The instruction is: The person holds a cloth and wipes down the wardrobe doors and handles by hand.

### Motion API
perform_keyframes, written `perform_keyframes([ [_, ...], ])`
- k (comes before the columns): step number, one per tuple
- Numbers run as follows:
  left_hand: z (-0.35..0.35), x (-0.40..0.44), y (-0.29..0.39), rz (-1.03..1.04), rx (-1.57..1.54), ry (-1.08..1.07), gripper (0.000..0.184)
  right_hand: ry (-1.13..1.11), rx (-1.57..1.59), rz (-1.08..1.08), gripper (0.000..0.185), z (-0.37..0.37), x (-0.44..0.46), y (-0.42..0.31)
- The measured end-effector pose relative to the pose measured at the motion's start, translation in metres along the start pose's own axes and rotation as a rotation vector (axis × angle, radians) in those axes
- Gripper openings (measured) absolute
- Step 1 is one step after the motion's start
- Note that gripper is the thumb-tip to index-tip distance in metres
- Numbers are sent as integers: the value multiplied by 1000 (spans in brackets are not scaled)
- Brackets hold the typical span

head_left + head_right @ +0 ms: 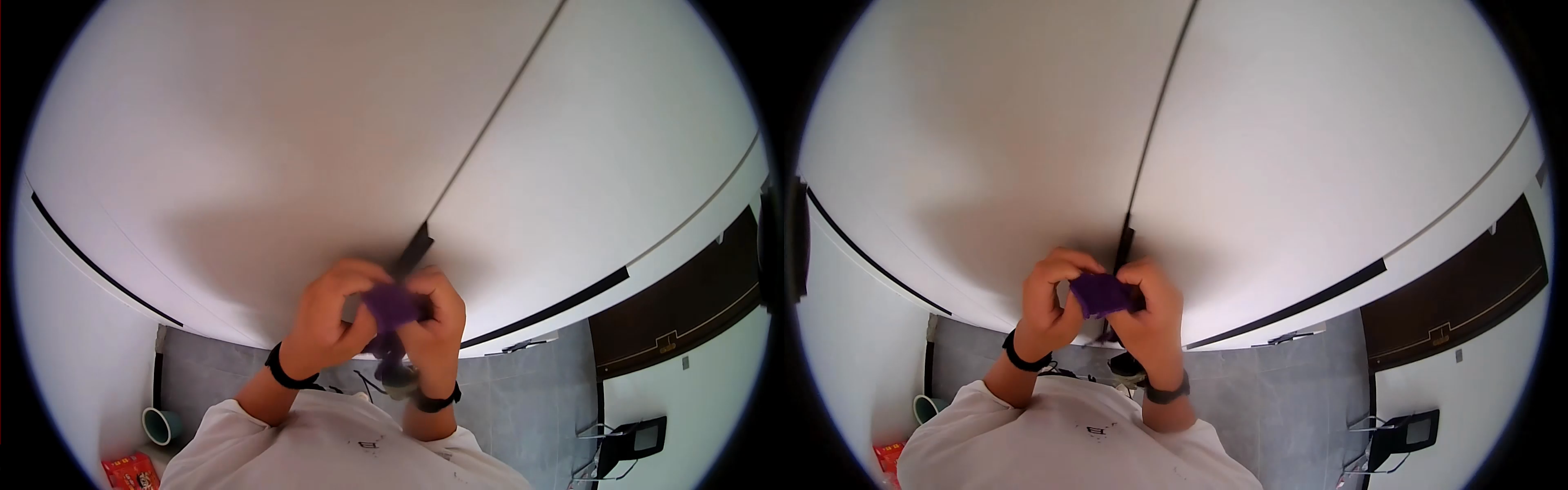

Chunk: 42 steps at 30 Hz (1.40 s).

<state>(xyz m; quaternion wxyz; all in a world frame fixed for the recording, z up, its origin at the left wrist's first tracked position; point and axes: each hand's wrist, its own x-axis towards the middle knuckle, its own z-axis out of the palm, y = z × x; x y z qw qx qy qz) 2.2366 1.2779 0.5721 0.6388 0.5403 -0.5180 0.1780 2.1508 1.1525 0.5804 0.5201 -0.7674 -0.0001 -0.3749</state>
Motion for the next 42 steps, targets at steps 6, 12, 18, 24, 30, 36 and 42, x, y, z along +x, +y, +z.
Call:
perform_keyframes([
  [6,-31,-9,2,-104,135,-90,25,94,-65,-57,24,23,-2,-16],
  [12,-55,-21,-1,-49,119,-39,31,-84,42,-22,28,48,-6,-19],
  [18,-84,-25,-1,-180,72,-161,31,-170,115,51,26,68,-4,-21],
  [24,-118,-23,9,-248,134,-251,38,-225,150,176,27,91,-5,-19],
  [30,-189,-37,-4,-274,109,-308,27,-301,103,64,19,151,-3,-17],
  [36,-218,-48,-25,-328,-7,-194,16,-400,98,37,17,180,8,-15],
  [42,-222,-49,-26,-422,-42,-150,10,-281,49,157,15,186,9,-23],
])
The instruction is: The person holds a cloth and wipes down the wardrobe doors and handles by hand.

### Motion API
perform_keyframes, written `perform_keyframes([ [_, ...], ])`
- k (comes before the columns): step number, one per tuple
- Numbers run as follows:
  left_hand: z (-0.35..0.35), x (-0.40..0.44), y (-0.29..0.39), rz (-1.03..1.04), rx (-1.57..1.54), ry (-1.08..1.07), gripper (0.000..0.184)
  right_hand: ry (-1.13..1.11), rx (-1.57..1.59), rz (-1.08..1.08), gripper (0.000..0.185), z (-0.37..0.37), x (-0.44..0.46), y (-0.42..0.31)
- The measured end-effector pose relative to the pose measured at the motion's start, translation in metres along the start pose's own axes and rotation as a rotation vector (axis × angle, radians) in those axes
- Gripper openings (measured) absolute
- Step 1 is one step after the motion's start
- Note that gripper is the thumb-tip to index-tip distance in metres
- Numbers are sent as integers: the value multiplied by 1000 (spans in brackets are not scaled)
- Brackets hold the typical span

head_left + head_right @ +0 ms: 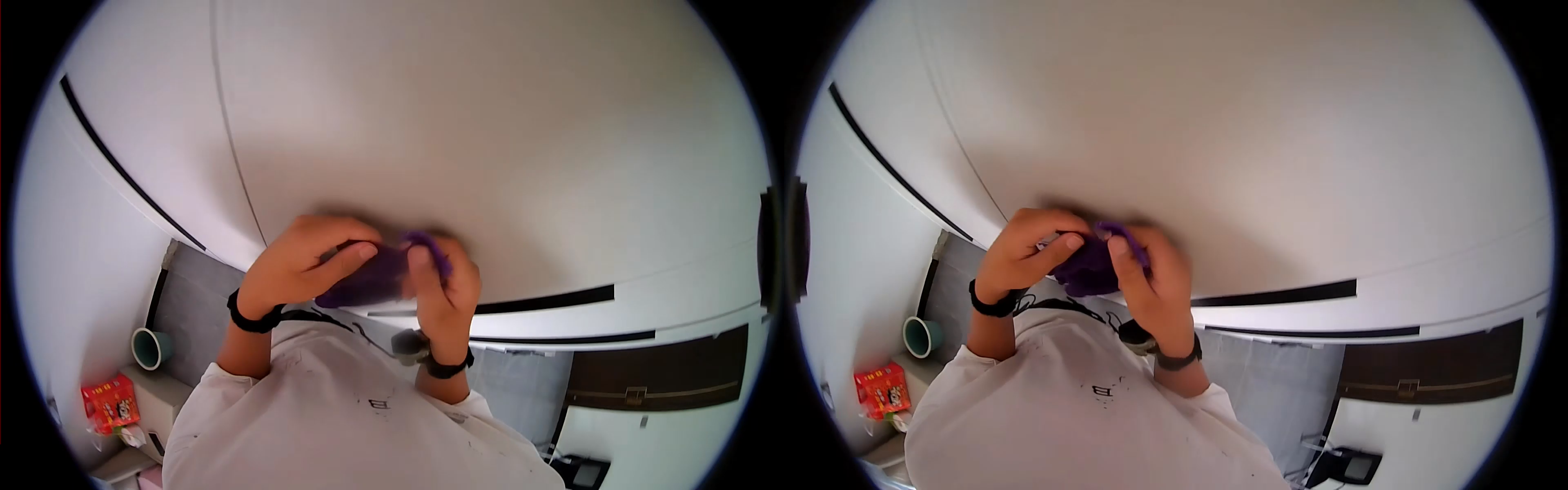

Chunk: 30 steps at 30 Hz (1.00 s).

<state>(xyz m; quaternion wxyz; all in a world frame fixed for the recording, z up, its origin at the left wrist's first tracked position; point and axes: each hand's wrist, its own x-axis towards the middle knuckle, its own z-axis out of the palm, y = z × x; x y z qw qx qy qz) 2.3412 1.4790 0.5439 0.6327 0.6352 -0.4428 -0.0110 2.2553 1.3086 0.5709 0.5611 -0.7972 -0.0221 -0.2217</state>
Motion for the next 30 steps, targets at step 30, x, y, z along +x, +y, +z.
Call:
perform_keyframes([
  [30,140,106,64,201,-296,-437,38,60,-280,-611,25,-211,-33,-21],
])
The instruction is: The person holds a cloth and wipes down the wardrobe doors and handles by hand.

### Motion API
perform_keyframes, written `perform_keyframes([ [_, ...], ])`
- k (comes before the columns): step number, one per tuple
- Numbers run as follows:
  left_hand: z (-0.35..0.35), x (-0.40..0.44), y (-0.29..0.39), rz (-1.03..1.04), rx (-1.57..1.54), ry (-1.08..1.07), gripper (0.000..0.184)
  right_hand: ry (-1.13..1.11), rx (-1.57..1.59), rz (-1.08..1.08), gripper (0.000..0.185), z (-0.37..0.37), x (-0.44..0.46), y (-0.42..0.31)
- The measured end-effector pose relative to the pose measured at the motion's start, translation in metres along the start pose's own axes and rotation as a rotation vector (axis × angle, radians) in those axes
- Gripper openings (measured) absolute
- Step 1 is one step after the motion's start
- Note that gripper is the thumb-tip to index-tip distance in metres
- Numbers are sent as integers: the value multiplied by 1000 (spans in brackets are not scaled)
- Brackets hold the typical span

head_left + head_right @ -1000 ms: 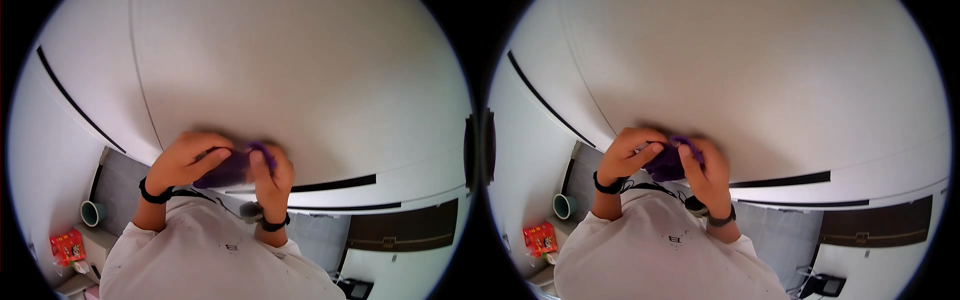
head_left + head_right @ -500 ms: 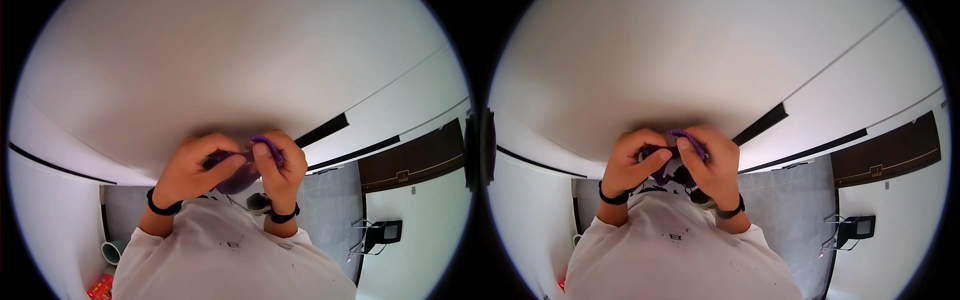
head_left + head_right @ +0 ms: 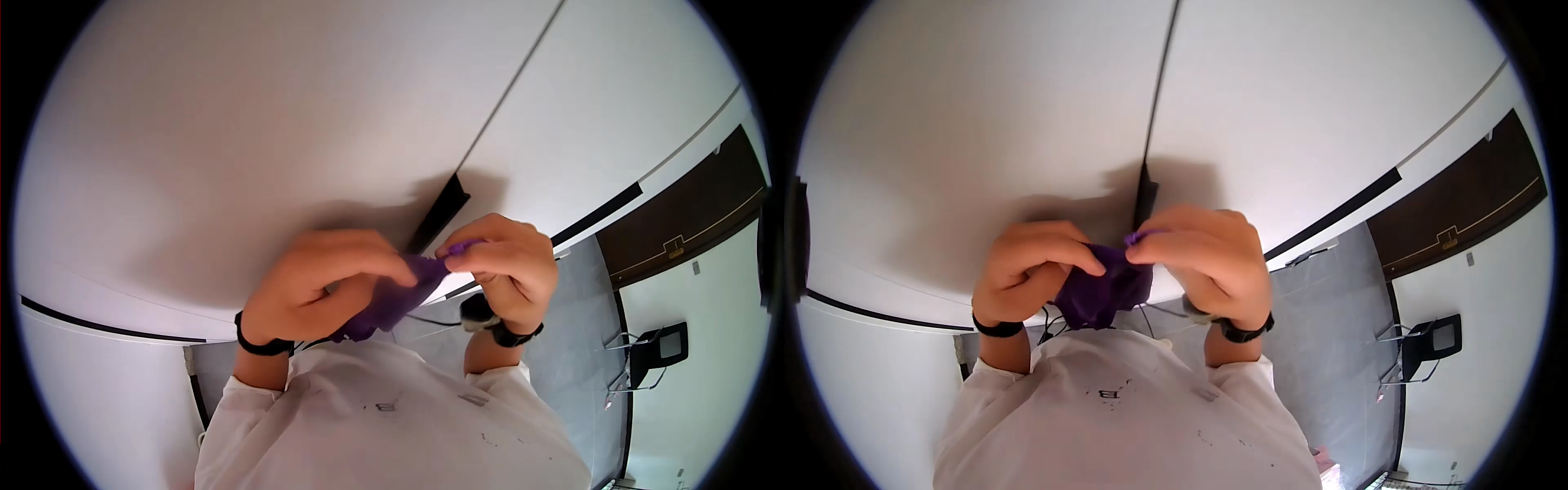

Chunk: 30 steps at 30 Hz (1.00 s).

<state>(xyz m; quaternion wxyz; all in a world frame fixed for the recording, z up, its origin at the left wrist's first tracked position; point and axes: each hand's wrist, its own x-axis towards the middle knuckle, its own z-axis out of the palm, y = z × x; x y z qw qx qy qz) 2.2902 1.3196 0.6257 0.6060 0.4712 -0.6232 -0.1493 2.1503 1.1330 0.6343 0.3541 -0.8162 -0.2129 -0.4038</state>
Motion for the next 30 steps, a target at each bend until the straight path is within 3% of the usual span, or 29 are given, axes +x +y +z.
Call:
perform_keyframes([
  [3,-3,7,-2,54,51,-72,48,-71,-10,44,29,-14,0,0],
  [5,-4,12,-7,263,134,-240,50,-118,21,-2,33,-23,3,4],
  [8,-4,18,-8,394,329,-306,38,-354,233,-15,41,-36,2,13],
  [12,-6,24,-8,584,505,-264,25,-289,6,-151,41,-32,14,16],
  [15,-10,24,-13,582,442,-269,20,-241,-23,-197,33,-29,20,22],
  [16,-9,27,-13,603,417,-236,18,-195,-14,-202,22,-26,22,23],
  [21,5,28,-14,632,532,5,22,-39,52,-265,13,-16,24,26],
  [23,13,28,-14,619,590,92,23,175,83,-240,12,-13,16,30],
  [25,20,29,-14,490,675,267,27,211,0,-227,16,-12,15,33],
  [27,21,25,-15,473,715,310,27,333,-150,-259,22,-2,22,29],
  [29,28,23,-5,273,788,457,31,362,-161,-225,26,6,20,24],
  [30,31,24,-7,254,813,515,28,377,-123,-97,24,10,17,19],
])
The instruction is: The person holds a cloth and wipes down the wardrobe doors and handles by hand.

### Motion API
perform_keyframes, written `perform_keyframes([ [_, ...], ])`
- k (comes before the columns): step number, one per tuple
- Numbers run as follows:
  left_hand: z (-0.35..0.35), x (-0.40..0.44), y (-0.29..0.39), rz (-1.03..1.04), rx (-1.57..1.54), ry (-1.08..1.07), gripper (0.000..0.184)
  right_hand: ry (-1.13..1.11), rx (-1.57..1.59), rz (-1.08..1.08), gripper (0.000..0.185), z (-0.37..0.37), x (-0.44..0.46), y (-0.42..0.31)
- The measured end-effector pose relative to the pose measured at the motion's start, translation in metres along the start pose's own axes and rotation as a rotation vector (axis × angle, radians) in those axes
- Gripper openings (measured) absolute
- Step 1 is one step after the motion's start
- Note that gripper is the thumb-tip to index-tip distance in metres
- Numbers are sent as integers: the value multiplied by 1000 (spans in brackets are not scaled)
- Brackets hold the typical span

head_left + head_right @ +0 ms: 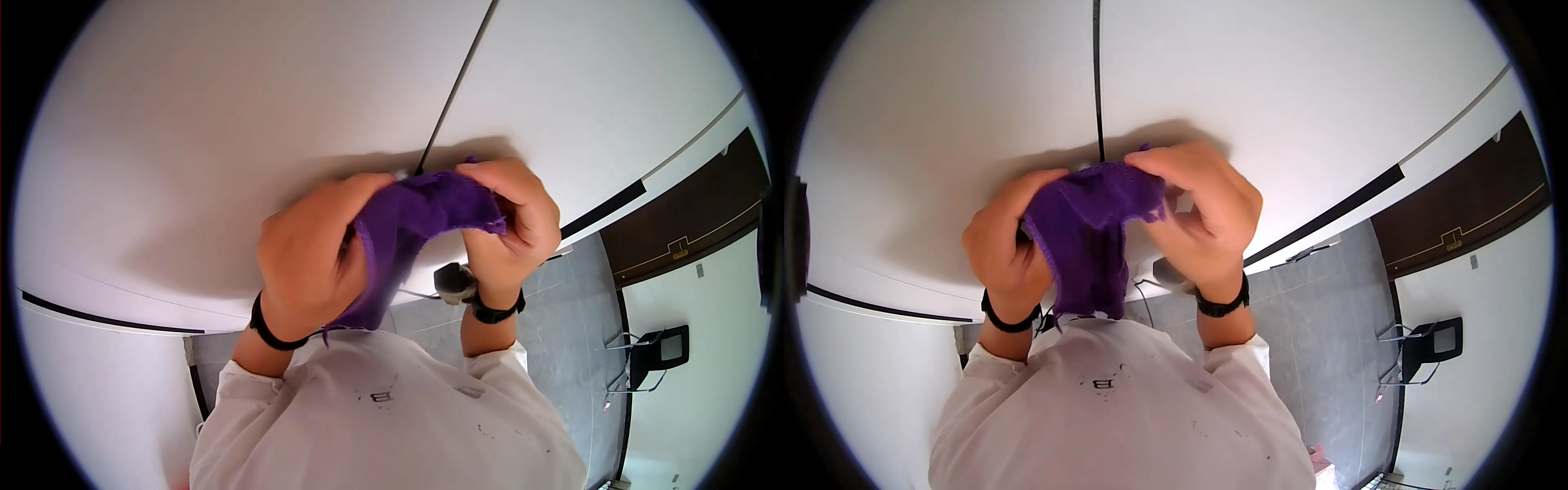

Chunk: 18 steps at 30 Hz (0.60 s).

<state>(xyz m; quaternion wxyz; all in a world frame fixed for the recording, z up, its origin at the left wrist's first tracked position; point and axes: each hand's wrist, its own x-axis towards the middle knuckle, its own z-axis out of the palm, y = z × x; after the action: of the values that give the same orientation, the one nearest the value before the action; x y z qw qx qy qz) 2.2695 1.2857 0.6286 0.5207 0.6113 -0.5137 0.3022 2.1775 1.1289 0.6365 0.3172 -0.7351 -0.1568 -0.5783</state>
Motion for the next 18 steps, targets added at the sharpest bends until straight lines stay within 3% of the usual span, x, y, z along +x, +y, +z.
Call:
perform_keyframes([
  [1,7,1,3,0,0,-3,28,9,13,135,23,-4,-3,0],
  [3,10,-2,9,-214,-101,-33,18,20,15,184,20,-1,-8,-3],
  [6,12,-8,11,-381,-255,-117,10,-21,-5,498,16,-2,-16,-11],
  [9,13,-12,11,-473,-352,-236,7,28,97,511,17,5,-24,-10],
  [18,29,-21,7,-411,-368,-165,11,46,67,432,17,12,-48,5],
])
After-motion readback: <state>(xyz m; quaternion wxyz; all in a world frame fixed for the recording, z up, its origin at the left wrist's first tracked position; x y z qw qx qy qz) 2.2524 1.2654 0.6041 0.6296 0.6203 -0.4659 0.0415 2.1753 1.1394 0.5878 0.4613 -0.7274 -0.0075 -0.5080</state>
